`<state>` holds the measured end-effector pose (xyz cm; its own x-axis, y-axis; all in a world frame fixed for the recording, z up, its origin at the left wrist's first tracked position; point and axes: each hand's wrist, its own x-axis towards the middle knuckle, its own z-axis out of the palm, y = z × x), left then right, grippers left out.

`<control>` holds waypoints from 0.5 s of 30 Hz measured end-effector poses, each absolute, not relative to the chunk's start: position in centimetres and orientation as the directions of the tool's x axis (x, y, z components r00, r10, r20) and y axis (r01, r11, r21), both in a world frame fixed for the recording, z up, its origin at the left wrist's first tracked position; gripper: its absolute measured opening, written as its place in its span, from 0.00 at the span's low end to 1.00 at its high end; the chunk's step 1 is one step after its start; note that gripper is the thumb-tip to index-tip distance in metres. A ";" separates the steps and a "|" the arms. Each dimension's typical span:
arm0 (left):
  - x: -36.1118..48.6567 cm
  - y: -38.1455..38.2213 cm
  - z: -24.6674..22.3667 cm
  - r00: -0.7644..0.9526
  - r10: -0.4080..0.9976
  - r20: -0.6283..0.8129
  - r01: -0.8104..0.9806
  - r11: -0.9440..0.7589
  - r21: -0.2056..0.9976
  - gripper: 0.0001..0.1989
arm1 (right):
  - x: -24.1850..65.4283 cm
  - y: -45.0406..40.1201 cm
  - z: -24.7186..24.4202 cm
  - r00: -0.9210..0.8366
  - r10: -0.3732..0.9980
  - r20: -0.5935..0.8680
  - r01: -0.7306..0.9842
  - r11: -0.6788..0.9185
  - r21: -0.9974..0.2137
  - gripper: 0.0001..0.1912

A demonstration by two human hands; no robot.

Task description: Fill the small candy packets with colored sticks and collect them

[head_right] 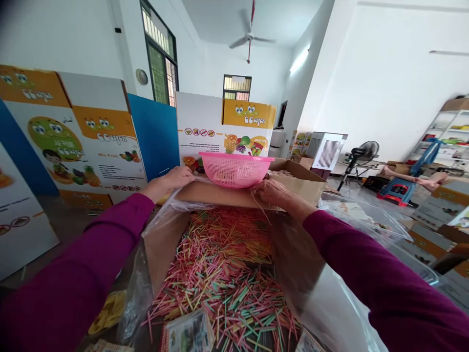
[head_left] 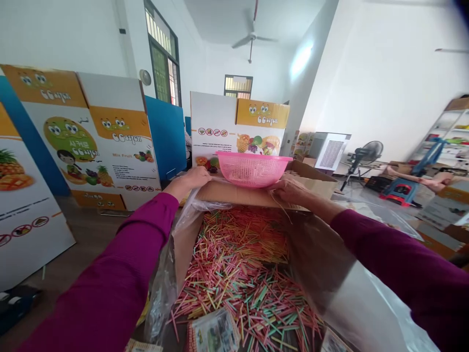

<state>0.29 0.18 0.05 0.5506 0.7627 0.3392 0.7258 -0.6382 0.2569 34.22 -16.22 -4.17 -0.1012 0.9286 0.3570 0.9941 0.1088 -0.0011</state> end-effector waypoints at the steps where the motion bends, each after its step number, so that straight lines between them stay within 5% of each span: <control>1: 0.4 0.3 0.0 0.540 0.770 0.341 0.735 -0.628 0.255 0.10 | 34.3 -16.2 -4.1 -0.098 0.931 0.353 0.993 0.113 -0.021 0.25; 5: 0.4 0.8 -0.4 0.498 0.802 0.330 0.764 -0.586 0.271 0.11 | 35.3 -16.5 -3.8 -0.050 0.940 0.336 0.934 0.163 -0.317 0.18; 8: -0.1 1.1 -0.8 0.485 0.817 0.312 0.764 -0.570 0.303 0.13 | 36.3 -17.1 -3.7 0.094 0.953 0.287 0.759 0.118 -0.640 0.12; 10: -0.2 1.3 -1.0 0.483 0.820 0.308 0.757 -0.568 0.324 0.14 | 36.7 -17.5 -3.6 0.186 0.940 0.285 0.649 0.099 -0.754 0.12; 15: 1.0 2.7 -1.1 0.494 0.811 0.312 0.713 -0.584 0.388 0.14 | 37.1 -16.6 -3.1 0.315 0.882 0.350 0.640 0.075 -0.765 0.42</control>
<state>0.98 2.65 -1.06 0.4941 0.8114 0.3122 0.7135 -0.5836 0.3877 37.09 -16.56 -3.11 0.3145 0.8823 0.3502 0.6400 0.0753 -0.7647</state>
